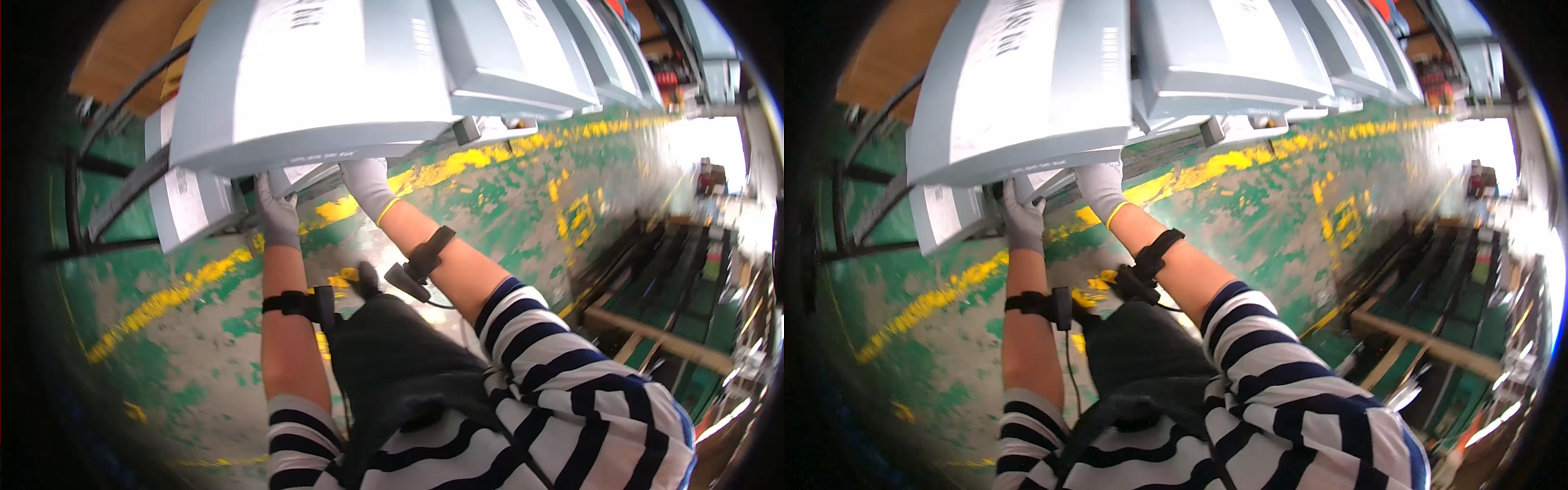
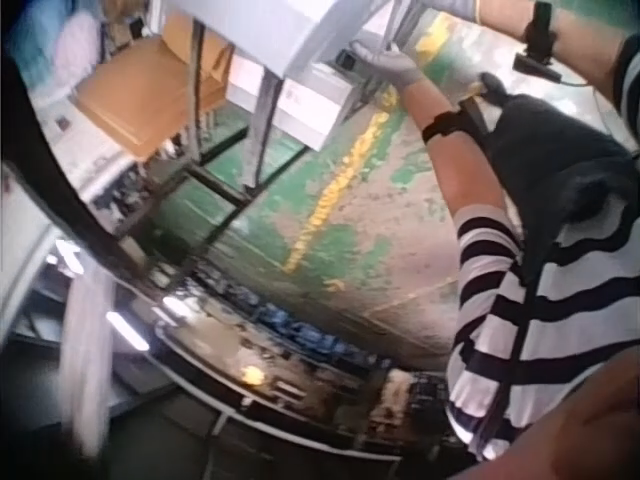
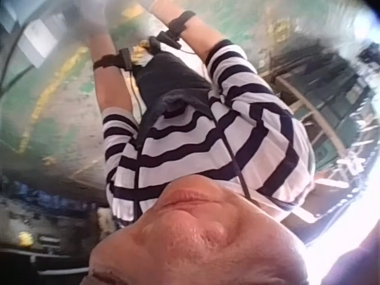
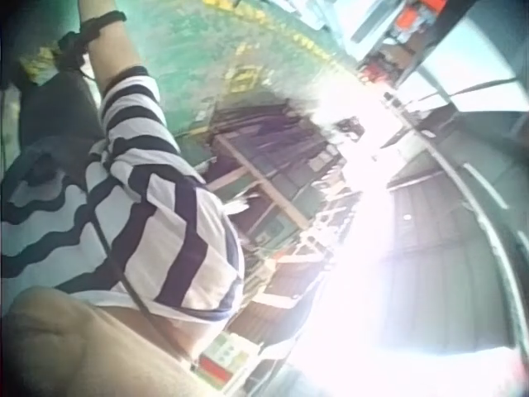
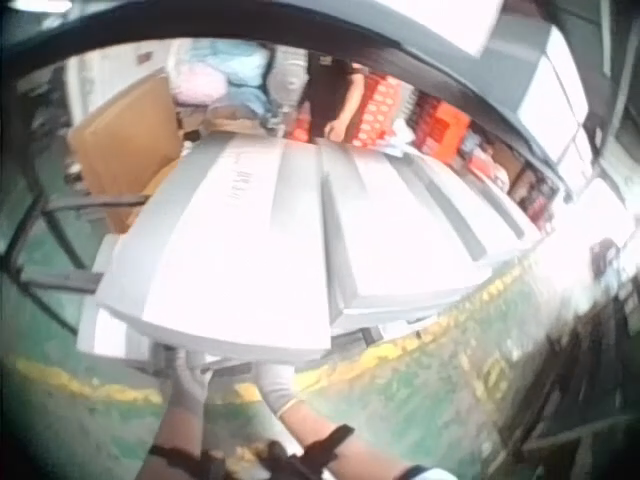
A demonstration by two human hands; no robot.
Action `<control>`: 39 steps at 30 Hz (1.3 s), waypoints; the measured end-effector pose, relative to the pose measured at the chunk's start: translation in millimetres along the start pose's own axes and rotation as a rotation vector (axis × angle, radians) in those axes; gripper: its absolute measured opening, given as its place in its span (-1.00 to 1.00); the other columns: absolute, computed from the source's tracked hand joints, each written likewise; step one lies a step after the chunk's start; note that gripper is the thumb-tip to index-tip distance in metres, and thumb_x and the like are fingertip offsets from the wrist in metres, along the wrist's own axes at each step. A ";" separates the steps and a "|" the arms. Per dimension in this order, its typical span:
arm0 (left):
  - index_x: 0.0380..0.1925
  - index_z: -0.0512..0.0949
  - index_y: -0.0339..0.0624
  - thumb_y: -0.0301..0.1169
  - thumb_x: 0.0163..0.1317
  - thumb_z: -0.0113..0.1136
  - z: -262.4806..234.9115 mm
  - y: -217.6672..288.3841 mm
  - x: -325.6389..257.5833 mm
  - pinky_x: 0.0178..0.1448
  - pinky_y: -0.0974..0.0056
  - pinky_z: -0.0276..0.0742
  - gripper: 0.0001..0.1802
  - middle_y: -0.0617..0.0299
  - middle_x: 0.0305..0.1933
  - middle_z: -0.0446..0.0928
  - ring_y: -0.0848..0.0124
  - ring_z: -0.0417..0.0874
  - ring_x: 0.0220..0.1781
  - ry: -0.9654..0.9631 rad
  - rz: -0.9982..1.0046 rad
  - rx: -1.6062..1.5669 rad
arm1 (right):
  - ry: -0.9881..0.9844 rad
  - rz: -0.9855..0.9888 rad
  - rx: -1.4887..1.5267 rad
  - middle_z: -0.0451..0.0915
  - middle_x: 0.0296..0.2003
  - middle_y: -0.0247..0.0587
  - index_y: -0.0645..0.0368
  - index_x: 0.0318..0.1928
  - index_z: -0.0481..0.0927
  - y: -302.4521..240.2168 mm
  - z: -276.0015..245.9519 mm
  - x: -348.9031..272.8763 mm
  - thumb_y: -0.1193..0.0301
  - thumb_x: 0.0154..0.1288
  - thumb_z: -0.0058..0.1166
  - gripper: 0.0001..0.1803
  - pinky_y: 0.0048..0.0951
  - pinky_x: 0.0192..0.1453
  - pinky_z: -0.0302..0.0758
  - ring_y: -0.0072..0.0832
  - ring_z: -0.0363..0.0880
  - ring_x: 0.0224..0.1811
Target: Checking contents and organizing shoe boxes on a metal rack.
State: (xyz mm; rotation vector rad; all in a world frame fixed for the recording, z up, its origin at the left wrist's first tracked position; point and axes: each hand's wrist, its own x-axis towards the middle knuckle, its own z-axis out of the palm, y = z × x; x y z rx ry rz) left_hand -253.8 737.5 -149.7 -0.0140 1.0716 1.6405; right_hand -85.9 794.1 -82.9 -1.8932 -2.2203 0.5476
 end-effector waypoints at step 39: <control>0.24 0.42 -0.15 -0.39 0.34 0.18 16.8 62.3 32.3 0.33 0.10 0.49 -0.54 0.19 0.22 0.48 0.24 0.51 0.25 -0.139 0.051 0.464 | 0.092 0.310 0.759 0.48 0.02 0.04 0.15 -0.01 0.54 12.3 -24.6 16.6 0.11 0.31 0.16 -0.59 -0.08 0.22 0.44 0.02 0.44 0.12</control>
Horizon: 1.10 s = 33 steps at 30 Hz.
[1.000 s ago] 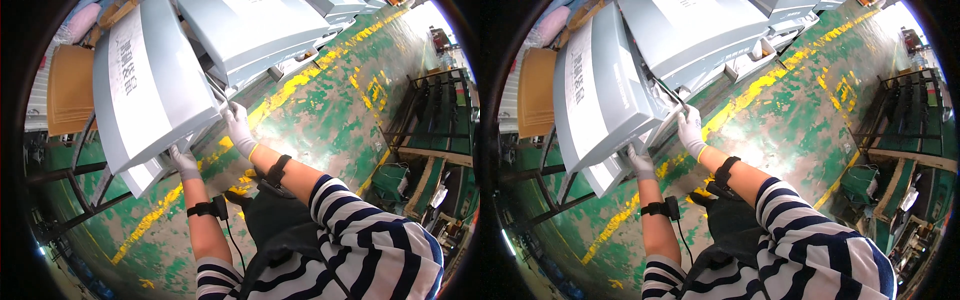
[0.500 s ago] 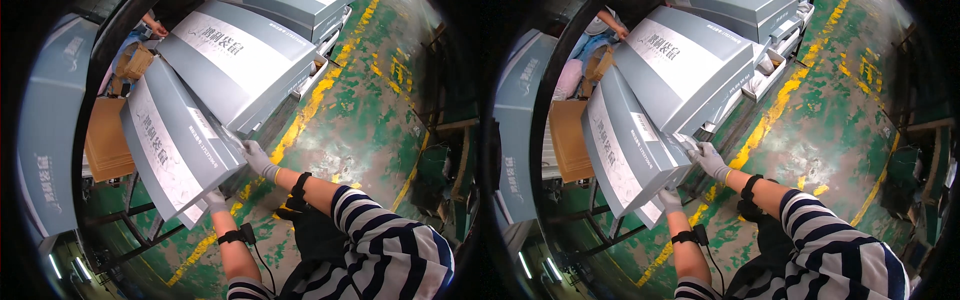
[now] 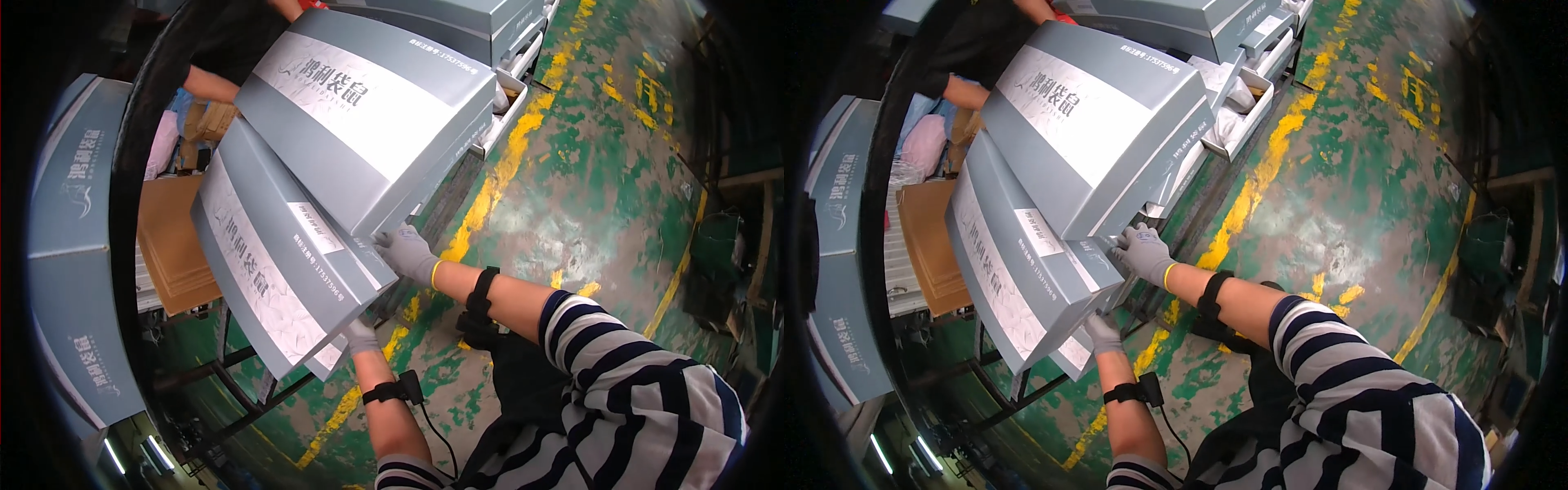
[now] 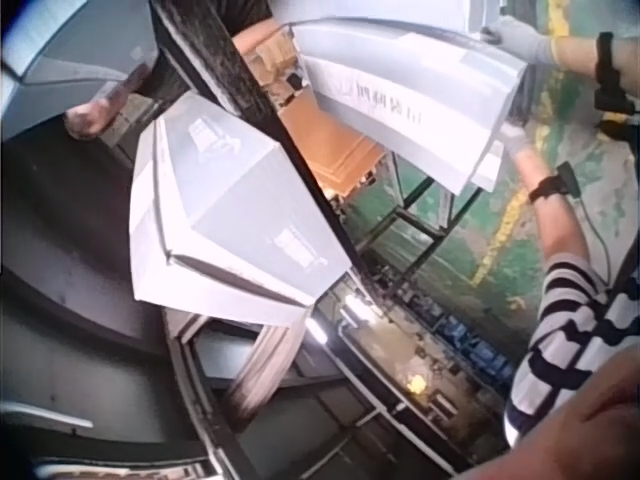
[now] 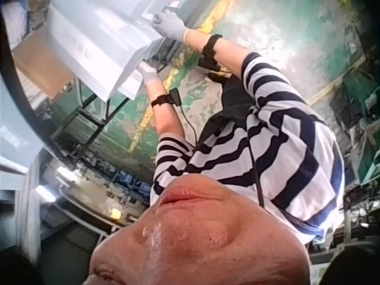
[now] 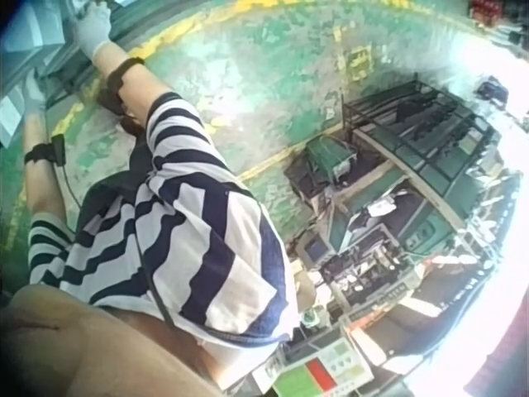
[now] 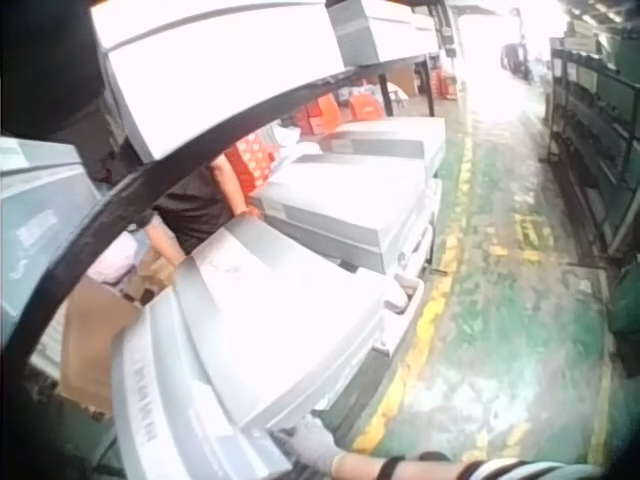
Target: Checking contents and organizing shoe boxes on a metal rack.
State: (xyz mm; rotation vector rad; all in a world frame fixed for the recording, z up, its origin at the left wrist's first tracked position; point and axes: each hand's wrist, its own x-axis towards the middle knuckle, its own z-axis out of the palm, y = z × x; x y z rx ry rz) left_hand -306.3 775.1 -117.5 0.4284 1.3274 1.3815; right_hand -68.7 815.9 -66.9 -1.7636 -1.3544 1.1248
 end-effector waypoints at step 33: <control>0.14 0.52 -0.17 -0.09 0.46 -0.09 -10.8 42.4 14.9 0.27 -0.14 0.57 -0.52 0.06 0.16 0.56 0.05 0.55 0.24 0.087 -0.111 -0.168 | -0.015 0.021 0.589 0.47 0.16 0.01 0.15 0.22 0.55 56.3 45.1 2.9 0.40 0.35 0.16 -0.56 -0.30 0.30 0.47 -0.14 0.50 0.23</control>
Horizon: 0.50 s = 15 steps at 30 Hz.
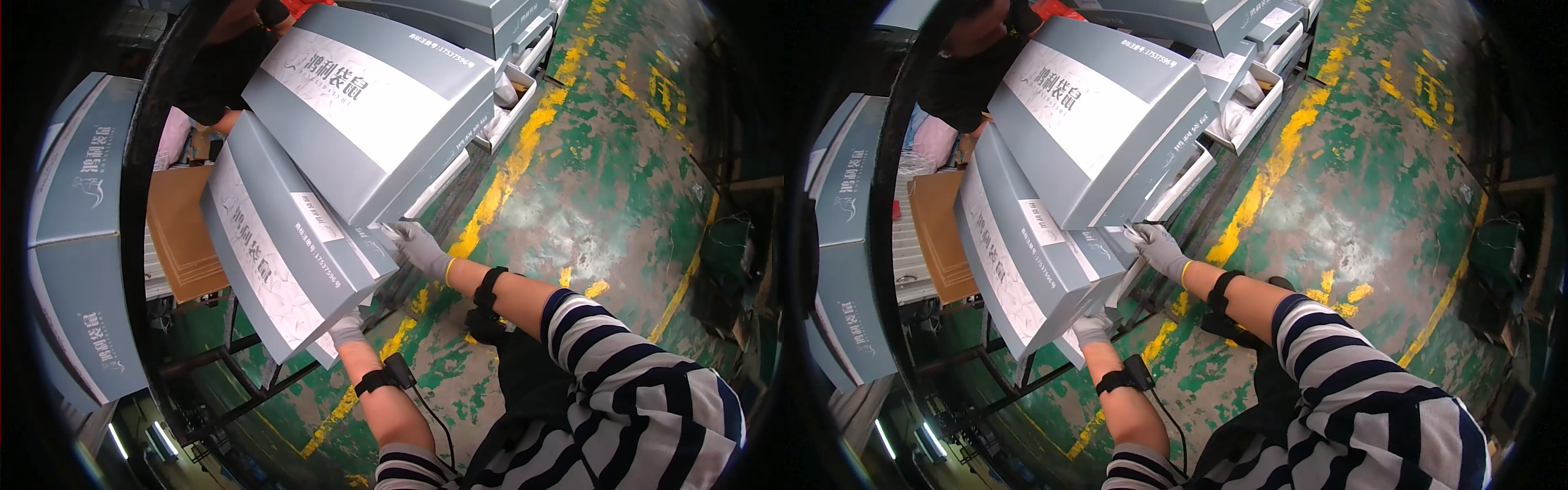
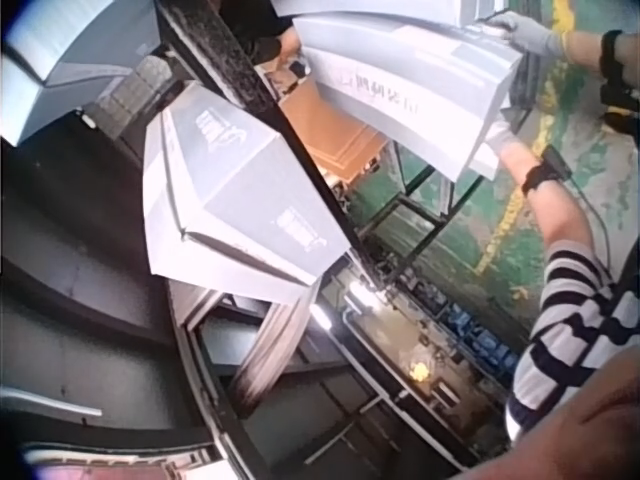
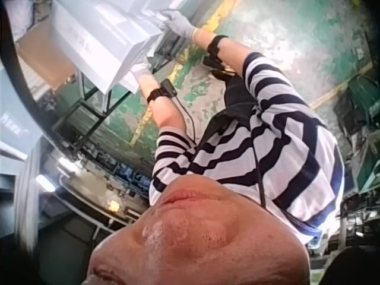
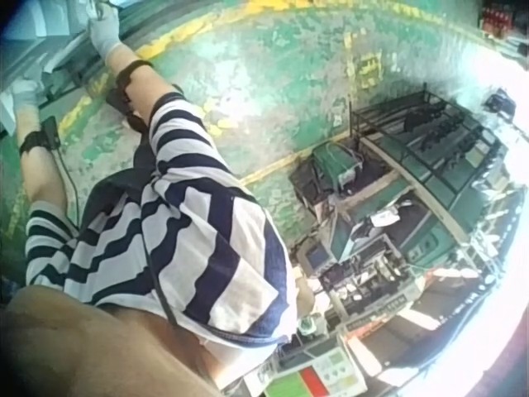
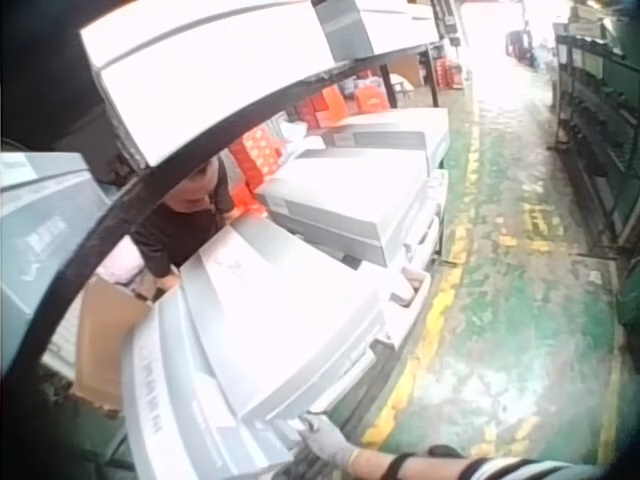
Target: Checking contents and organizing shoe boxes on a metal rack.
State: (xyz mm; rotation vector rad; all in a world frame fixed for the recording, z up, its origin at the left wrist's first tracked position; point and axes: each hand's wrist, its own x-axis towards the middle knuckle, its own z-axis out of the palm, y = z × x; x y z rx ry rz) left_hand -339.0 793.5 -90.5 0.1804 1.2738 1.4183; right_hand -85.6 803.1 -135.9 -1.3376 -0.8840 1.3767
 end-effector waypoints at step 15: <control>0.01 0.56 -0.29 -0.43 0.40 0.10 -9.2 -22.4 11.2 0.12 0.25 0.54 -0.74 0.17 0.01 0.58 0.33 0.57 0.02 0.078 0.575 0.624 | 0.059 0.021 0.024 0.56 0.16 0.14 0.30 0.36 0.35 -14.4 18.1 -16.2 -0.15 0.24 0.24 -0.08 -0.24 0.35 0.39 -0.10 0.48 0.29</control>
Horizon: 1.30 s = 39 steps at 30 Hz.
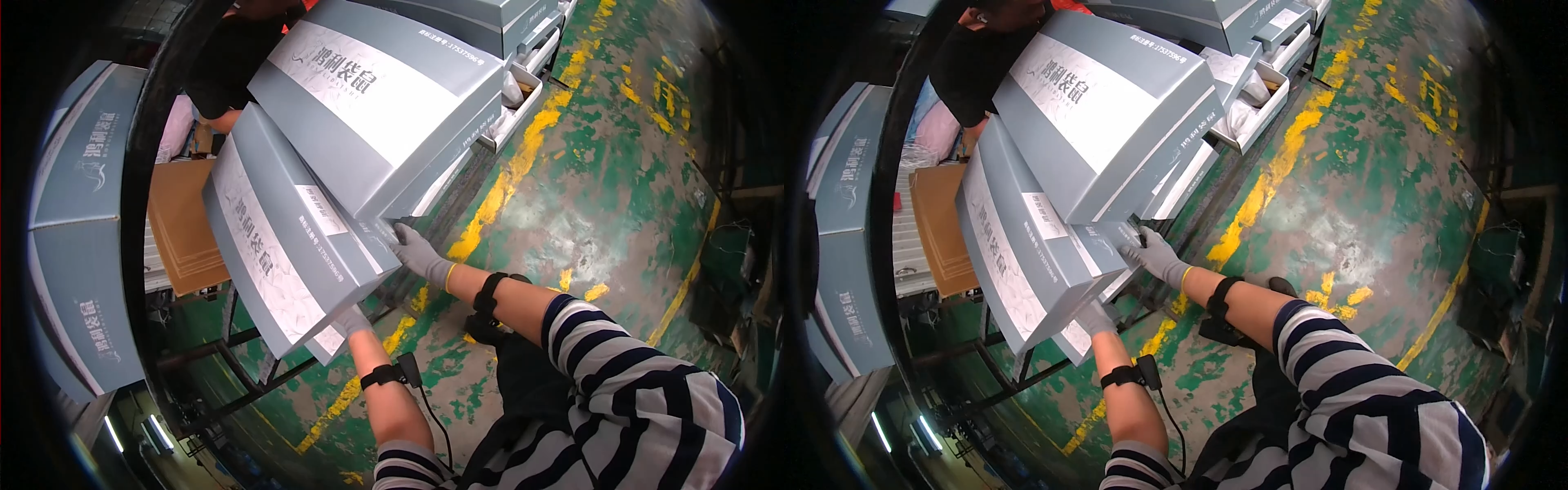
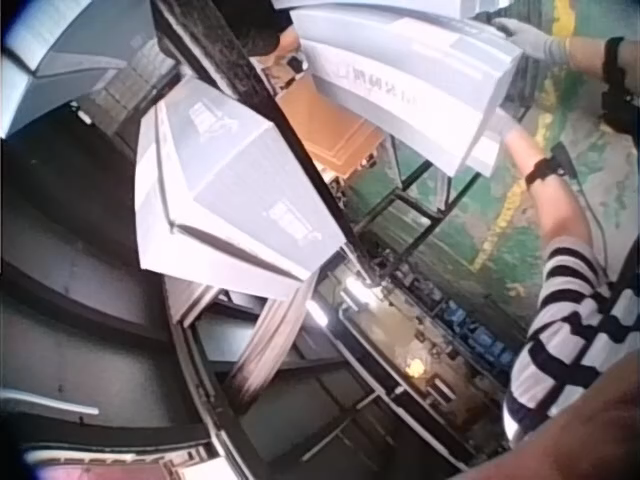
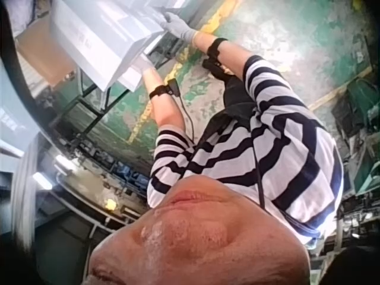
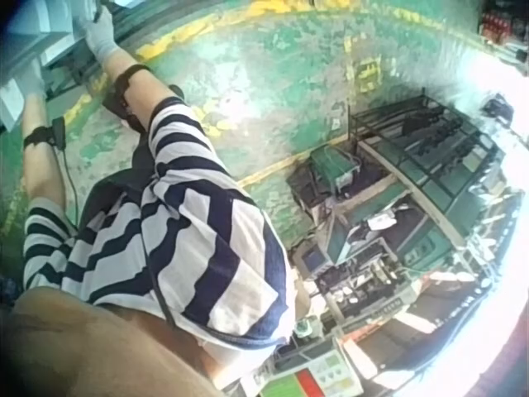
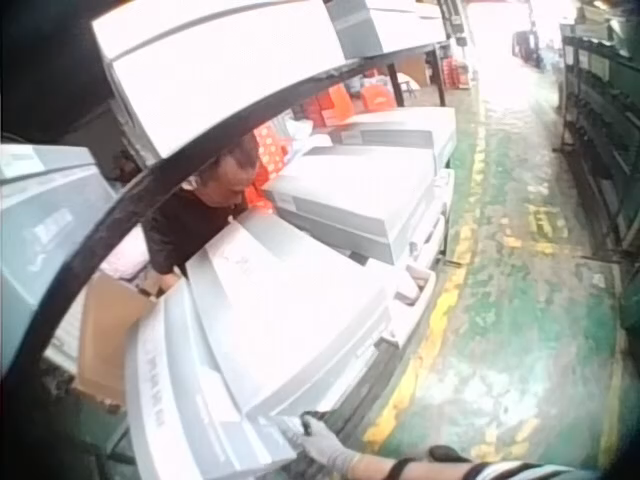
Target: Checking contents and organizing shoe boxes on a metal rack.
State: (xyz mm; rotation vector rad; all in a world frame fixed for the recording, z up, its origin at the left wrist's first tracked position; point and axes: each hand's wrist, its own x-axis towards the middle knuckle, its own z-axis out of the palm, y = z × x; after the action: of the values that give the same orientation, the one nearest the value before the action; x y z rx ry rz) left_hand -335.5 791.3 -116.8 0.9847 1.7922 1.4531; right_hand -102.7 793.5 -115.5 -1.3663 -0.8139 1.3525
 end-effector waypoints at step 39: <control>0.37 0.22 0.05 -0.31 0.36 0.21 14.0 42.3 -62.1 0.17 0.04 0.65 -0.38 0.15 0.36 0.38 0.15 0.53 0.27 -0.145 -0.452 -0.320 | -0.208 0.158 -0.639 0.65 0.04 0.12 0.26 0.17 0.58 -30.3 -25.3 62.6 -0.10 0.28 0.16 -0.29 -0.17 0.21 0.49 -0.05 0.60 0.14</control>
State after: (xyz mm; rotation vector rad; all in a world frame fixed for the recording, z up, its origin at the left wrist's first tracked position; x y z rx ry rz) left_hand -284.0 750.7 -77.4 0.4695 1.4931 1.2876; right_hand -63.4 855.9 -108.7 -1.8237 -1.3838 1.4337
